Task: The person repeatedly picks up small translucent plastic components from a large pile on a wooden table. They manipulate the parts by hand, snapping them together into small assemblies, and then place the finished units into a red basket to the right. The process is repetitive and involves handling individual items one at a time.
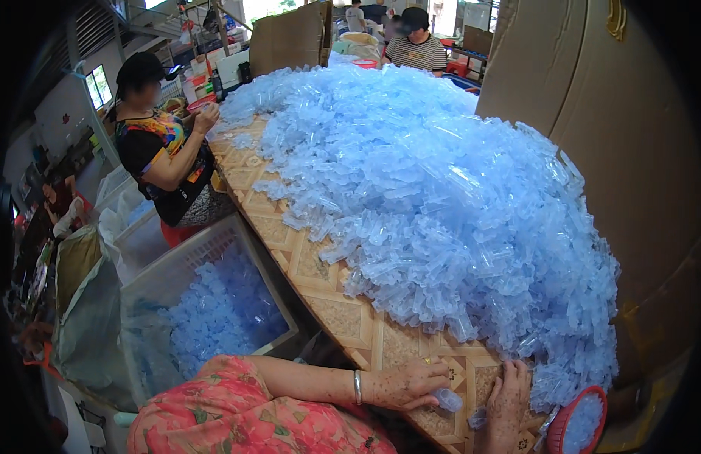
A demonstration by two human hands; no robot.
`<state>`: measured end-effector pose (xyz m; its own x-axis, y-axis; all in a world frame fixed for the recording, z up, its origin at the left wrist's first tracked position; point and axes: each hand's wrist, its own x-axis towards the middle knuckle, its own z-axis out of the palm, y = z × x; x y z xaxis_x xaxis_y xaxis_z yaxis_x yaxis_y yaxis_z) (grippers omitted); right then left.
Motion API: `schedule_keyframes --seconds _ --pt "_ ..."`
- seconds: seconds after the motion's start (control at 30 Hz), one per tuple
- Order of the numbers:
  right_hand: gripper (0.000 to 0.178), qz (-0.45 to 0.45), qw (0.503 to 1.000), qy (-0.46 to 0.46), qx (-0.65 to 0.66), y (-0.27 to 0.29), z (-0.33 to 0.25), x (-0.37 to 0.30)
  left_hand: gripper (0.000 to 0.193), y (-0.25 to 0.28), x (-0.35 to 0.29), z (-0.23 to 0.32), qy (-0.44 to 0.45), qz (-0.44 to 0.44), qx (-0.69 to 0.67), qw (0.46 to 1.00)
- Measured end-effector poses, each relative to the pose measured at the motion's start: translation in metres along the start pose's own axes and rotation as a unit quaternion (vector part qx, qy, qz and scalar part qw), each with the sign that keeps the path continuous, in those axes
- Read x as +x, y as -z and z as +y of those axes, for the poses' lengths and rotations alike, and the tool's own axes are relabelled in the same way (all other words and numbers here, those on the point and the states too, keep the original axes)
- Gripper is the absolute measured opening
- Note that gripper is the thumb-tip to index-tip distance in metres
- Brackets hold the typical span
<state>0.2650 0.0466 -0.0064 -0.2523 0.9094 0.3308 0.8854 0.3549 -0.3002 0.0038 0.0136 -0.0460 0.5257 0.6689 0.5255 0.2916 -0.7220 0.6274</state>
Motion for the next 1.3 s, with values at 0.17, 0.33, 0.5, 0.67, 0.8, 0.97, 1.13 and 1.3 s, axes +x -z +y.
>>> schedule_keyframes --seconds 0.17,0.33,0.5,0.67,0.8,0.97,1.13,1.3 --pt "0.026 -0.036 0.997 -0.052 0.038 0.002 -0.003 0.002 0.035 -0.001 -0.002 -0.001 0.007 -0.004 0.004 1.0" --pt "0.02 -0.023 0.996 -0.072 0.055 0.005 -0.004 -0.001 0.035 -0.003 -0.002 -0.004 0.001 -0.002 -0.005 1.0" --pt "0.02 -0.034 0.996 -0.05 0.07 0.007 -0.008 -0.01 0.037 -0.001 -0.001 -0.005 -0.013 0.006 0.001 1.0" --pt "0.023 -0.07 0.984 -0.113 0.119 0.014 -0.015 -0.012 0.037 0.009 0.002 0.003 0.011 -0.018 0.001 1.0" --pt "0.017 0.028 0.97 -0.118 0.213 0.015 -0.023 -0.022 0.036 0.004 0.005 -0.002 -0.037 0.03 0.019 0.999" --pt "0.021 0.008 0.979 -0.032 0.199 0.042 -0.059 -0.025 0.037 0.012 0.003 0.001 0.011 -0.009 0.011 1.0" --pt "0.026 -0.009 0.985 0.054 0.162 0.041 -0.078 -0.04 0.036 0.014 0.007 0.001 0.0 -0.009 0.009 1.0" --pt "0.03 0.011 0.985 0.032 0.167 0.017 -0.084 -0.045 0.035 0.013 0.007 0.003 0.007 -0.009 0.002 1.0"
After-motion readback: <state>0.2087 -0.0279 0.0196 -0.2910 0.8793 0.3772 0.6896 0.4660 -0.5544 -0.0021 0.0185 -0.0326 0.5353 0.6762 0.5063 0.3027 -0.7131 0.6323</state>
